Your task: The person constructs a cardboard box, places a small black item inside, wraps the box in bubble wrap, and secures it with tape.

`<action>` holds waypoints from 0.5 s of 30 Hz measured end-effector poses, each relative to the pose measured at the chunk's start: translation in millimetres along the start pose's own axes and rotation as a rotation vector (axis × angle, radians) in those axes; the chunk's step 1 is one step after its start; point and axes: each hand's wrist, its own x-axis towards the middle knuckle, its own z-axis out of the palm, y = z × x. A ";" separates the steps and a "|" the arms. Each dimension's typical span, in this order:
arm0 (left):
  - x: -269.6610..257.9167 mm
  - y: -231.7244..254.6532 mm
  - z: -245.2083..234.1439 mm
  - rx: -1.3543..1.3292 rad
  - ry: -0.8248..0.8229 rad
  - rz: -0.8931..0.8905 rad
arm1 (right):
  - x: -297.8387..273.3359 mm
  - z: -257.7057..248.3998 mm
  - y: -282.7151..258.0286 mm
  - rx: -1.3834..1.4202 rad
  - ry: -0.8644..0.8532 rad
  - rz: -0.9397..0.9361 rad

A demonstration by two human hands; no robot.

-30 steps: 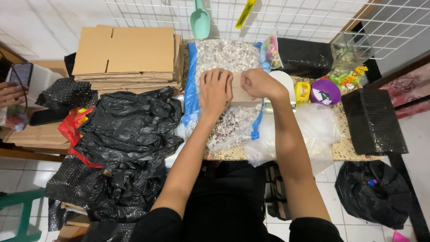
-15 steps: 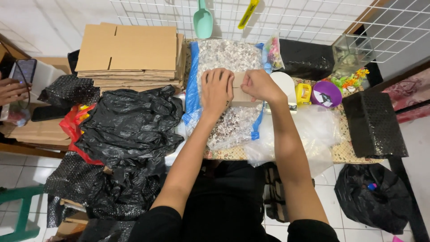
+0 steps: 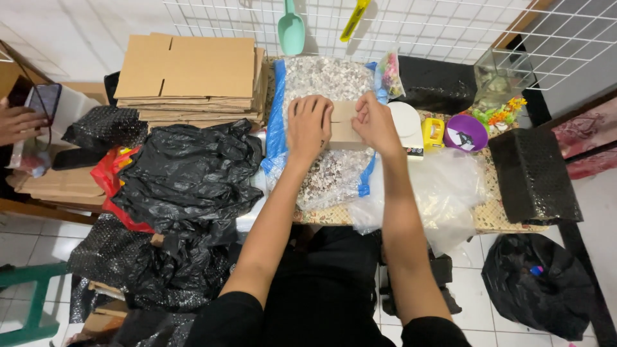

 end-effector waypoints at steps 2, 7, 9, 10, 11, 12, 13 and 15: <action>0.0 0.4 -1.2 -0.030 0.002 -0.010 | -12.5 3.7 -12.9 0.000 0.125 0.023; -2.1 5.3 -15.8 -0.129 0.004 -0.035 | -46.6 19.6 -33.7 0.165 0.470 0.033; 1.8 15.4 -34.9 -0.329 0.060 -0.093 | -57.6 29.2 -31.6 0.161 0.621 -0.093; 1.6 18.0 -39.7 -0.326 0.064 -0.095 | -60.5 33.6 -30.6 0.164 0.618 -0.097; 0.8 20.8 -44.2 -0.376 0.095 -0.093 | -63.8 37.9 -29.1 0.109 0.633 -0.171; 0.0 23.4 -48.6 -0.425 0.126 -0.092 | -67.0 42.4 -27.5 0.054 0.648 -0.247; -3.7 20.4 -46.8 -0.421 0.128 -0.098 | -67.8 53.3 -22.5 0.057 0.641 -0.247; -11.8 12.3 -44.5 -0.416 0.189 -0.098 | -68.8 76.9 -13.3 0.102 0.628 -0.315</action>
